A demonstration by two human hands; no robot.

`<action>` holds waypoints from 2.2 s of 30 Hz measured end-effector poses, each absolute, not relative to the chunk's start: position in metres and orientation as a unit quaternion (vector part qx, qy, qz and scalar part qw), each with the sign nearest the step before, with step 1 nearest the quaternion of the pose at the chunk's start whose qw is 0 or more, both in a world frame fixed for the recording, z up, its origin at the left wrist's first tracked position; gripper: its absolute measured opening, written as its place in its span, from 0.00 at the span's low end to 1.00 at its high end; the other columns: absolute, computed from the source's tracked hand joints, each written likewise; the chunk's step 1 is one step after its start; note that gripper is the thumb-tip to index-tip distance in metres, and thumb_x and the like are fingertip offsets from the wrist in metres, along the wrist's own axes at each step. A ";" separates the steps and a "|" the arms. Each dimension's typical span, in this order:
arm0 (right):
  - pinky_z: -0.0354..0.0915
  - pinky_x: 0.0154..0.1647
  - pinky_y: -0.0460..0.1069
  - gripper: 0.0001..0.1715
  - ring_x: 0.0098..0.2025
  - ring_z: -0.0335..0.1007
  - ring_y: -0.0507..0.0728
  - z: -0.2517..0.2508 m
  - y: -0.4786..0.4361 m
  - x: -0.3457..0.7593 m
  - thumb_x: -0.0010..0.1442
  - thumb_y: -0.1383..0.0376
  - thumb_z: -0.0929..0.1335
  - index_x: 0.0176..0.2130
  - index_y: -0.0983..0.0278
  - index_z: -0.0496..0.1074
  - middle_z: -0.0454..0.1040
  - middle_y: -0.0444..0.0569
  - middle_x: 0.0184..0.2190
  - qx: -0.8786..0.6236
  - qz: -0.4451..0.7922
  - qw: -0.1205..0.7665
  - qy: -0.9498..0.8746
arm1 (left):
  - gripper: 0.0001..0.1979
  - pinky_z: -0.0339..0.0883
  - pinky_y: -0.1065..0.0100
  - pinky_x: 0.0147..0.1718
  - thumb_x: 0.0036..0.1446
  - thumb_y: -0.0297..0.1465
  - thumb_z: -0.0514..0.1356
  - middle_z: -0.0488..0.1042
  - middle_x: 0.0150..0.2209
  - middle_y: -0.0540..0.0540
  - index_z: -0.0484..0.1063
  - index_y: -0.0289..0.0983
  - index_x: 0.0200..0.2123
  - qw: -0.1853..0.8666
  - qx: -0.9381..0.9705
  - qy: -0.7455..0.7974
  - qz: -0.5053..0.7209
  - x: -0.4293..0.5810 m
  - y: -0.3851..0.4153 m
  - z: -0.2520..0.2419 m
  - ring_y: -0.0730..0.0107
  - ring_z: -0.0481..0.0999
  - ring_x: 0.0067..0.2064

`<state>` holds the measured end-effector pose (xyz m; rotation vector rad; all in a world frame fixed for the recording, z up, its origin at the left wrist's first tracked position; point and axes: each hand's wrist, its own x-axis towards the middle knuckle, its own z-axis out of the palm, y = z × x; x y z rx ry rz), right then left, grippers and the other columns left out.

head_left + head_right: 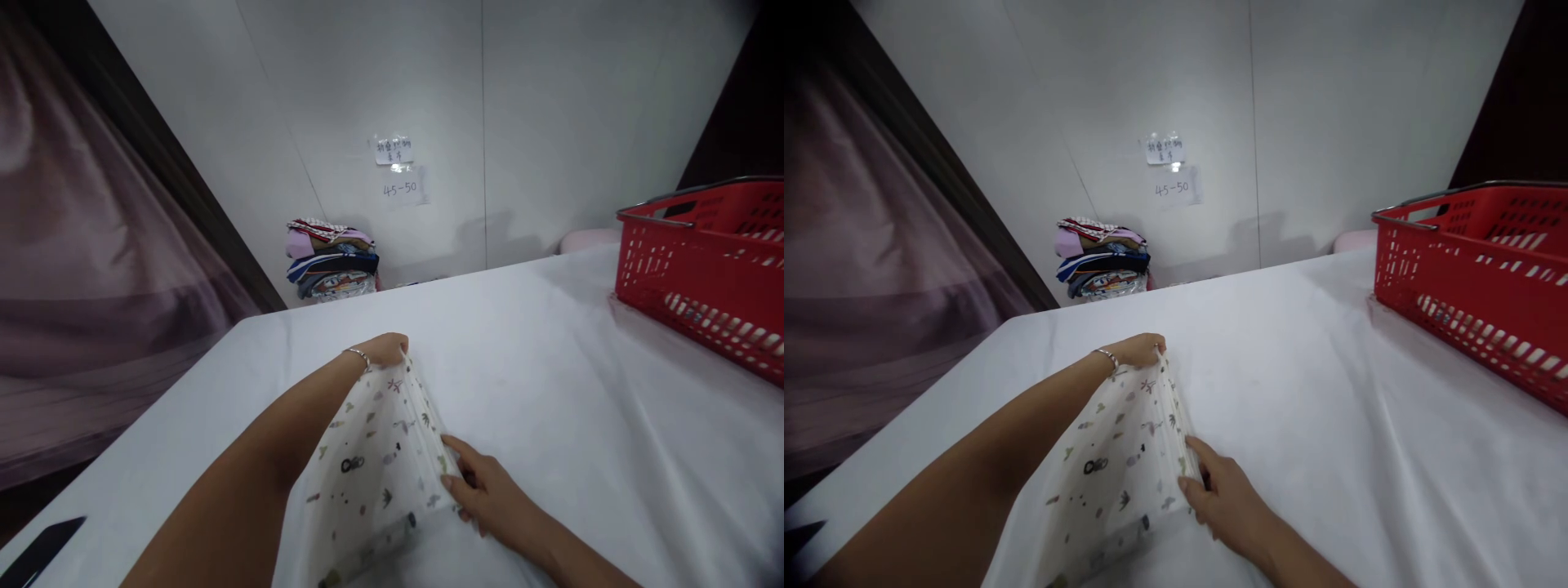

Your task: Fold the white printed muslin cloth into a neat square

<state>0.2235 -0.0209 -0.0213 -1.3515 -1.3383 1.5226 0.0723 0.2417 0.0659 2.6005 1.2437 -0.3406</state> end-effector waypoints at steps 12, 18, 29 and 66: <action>0.56 0.12 0.40 0.34 0.20 0.63 0.48 -0.023 -0.021 0.223 0.58 0.56 0.62 0.61 0.59 0.51 0.66 0.44 0.28 -0.512 0.596 0.355 -0.506 | 0.15 0.63 0.72 0.37 0.38 0.25 0.55 0.73 0.38 0.49 0.71 0.40 0.33 0.128 0.896 0.418 -0.080 0.071 0.243 0.071 0.68 0.71 0.39; 0.56 0.12 0.40 0.34 0.20 0.63 0.48 -0.021 -0.021 0.222 0.58 0.56 0.62 0.61 0.59 0.52 0.66 0.45 0.30 -0.514 0.594 0.352 -0.509 | 0.14 0.64 0.71 0.33 0.40 0.26 0.55 0.74 0.36 0.49 0.72 0.39 0.34 0.154 0.878 0.447 -0.072 0.072 0.242 0.055 0.67 0.72 0.36; 0.56 0.12 0.40 0.35 0.20 0.64 0.48 -0.020 -0.021 0.223 0.58 0.57 0.62 0.62 0.58 0.49 0.68 0.45 0.30 -0.521 0.588 0.349 -0.511 | 0.22 0.67 0.71 0.39 0.47 0.30 0.52 0.74 0.45 0.48 0.68 0.37 0.48 0.209 0.853 0.478 -0.022 0.059 0.243 0.044 0.68 0.74 0.39; 0.56 0.11 0.40 0.33 0.21 0.65 0.48 -0.017 -0.022 0.223 0.58 0.60 0.61 0.61 0.58 0.50 0.64 0.44 0.29 -0.518 0.582 0.353 -0.519 | 0.26 0.40 0.55 0.60 0.62 0.41 0.40 0.55 0.61 0.41 0.52 0.36 0.60 -0.018 0.867 0.493 0.070 0.063 0.185 -0.007 0.62 0.52 0.62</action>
